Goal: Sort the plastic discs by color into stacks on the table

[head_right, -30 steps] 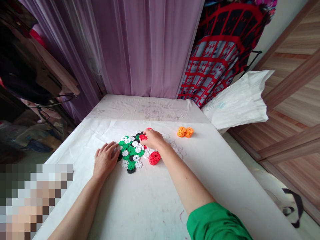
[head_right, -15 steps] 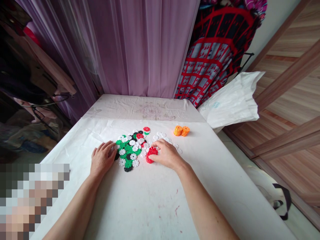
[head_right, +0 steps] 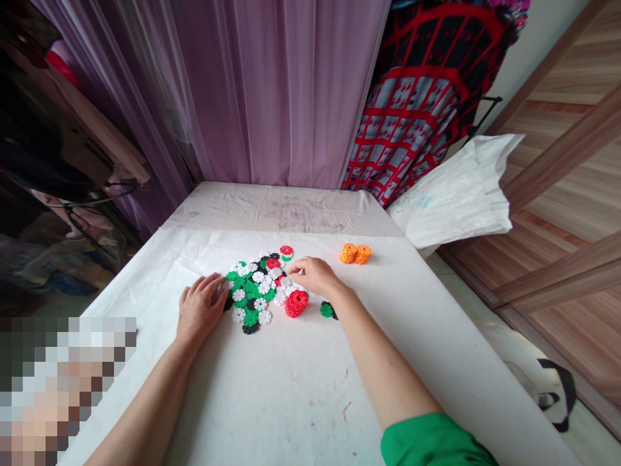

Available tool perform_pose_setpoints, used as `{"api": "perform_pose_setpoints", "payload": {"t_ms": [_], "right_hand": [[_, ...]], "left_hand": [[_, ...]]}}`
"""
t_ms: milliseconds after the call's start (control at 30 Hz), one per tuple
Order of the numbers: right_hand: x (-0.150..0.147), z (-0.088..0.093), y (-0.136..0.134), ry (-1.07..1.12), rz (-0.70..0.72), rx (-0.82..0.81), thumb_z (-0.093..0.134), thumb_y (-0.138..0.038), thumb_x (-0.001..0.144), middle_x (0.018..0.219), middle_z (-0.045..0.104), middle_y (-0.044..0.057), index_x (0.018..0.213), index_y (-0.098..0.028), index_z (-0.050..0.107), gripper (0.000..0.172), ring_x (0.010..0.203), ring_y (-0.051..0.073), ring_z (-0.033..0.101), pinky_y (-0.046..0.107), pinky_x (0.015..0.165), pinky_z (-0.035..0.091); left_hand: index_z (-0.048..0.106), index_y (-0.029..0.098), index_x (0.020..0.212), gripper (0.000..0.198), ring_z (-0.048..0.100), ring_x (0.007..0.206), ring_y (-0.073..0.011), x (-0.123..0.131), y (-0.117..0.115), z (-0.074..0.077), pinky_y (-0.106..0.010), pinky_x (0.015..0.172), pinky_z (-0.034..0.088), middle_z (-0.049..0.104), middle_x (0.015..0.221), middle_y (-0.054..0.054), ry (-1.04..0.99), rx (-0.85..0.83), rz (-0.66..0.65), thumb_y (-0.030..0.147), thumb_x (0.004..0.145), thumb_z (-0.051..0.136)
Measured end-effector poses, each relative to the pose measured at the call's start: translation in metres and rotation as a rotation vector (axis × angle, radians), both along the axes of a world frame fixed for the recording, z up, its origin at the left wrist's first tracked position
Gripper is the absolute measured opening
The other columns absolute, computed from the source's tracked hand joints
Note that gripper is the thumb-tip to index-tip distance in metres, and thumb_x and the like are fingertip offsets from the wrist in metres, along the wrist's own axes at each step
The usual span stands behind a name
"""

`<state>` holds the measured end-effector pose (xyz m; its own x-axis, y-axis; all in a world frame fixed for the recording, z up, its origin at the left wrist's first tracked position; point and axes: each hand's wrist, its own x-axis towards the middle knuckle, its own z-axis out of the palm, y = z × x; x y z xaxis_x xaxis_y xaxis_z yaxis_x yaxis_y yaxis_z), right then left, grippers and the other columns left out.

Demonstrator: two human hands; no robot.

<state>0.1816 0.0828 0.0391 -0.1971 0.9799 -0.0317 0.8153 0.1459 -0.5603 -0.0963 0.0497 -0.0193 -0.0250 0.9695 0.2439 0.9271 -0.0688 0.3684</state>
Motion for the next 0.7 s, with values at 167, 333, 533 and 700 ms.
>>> {"api": "perform_pose_setpoints", "payload": {"t_ms": [167,333,533,700], "right_hand": [[-0.018,-0.01,0.02,-0.131,0.18,-0.05,0.07,-0.025,0.074,0.091,0.074,-0.004,0.08,-0.027,0.077,0.009,0.08,0.013,0.064,0.021,0.071,0.045],[-0.004,-0.007,0.022,-0.239,0.147,-0.095,0.065,-0.021,0.073,0.085,0.074,-0.004,0.073,-0.026,0.076,0.013,0.079,0.014,0.065,0.022,0.068,0.043],[0.004,-0.007,0.022,-0.185,0.147,-0.109,0.06,-0.024,0.077,0.079,0.073,-0.003,0.075,-0.022,0.075,0.016,0.075,0.015,0.063,0.023,0.066,0.041],[0.023,0.002,0.006,-0.054,0.049,-0.145,0.058,-0.02,0.077,0.087,0.074,-0.001,0.085,-0.022,0.076,0.02,0.08,0.016,0.064,0.024,0.073,0.045]], "left_hand": [[0.066,0.028,0.121,0.038,0.046,0.135,-0.0298,-0.001,-0.001,-0.001,-0.052,0.112,0.031,0.06,0.14,-0.004,-0.006,-0.015,0.003,0.04,0.097,0.04],[0.066,0.028,0.122,0.038,0.045,0.136,-0.0297,0.0,0.0,0.0,-0.052,0.113,0.03,0.059,0.141,-0.004,-0.009,-0.033,0.01,0.039,0.097,0.04],[0.066,0.026,0.122,0.038,0.046,0.135,-0.0304,0.001,0.0,0.002,-0.053,0.113,0.031,0.059,0.141,-0.005,-0.007,-0.032,0.003,0.039,0.096,0.042],[0.066,0.026,0.123,0.037,0.046,0.135,-0.0301,0.0,-0.001,0.001,-0.053,0.113,0.031,0.06,0.141,-0.004,-0.002,-0.024,-0.002,0.038,0.096,0.043]]}}
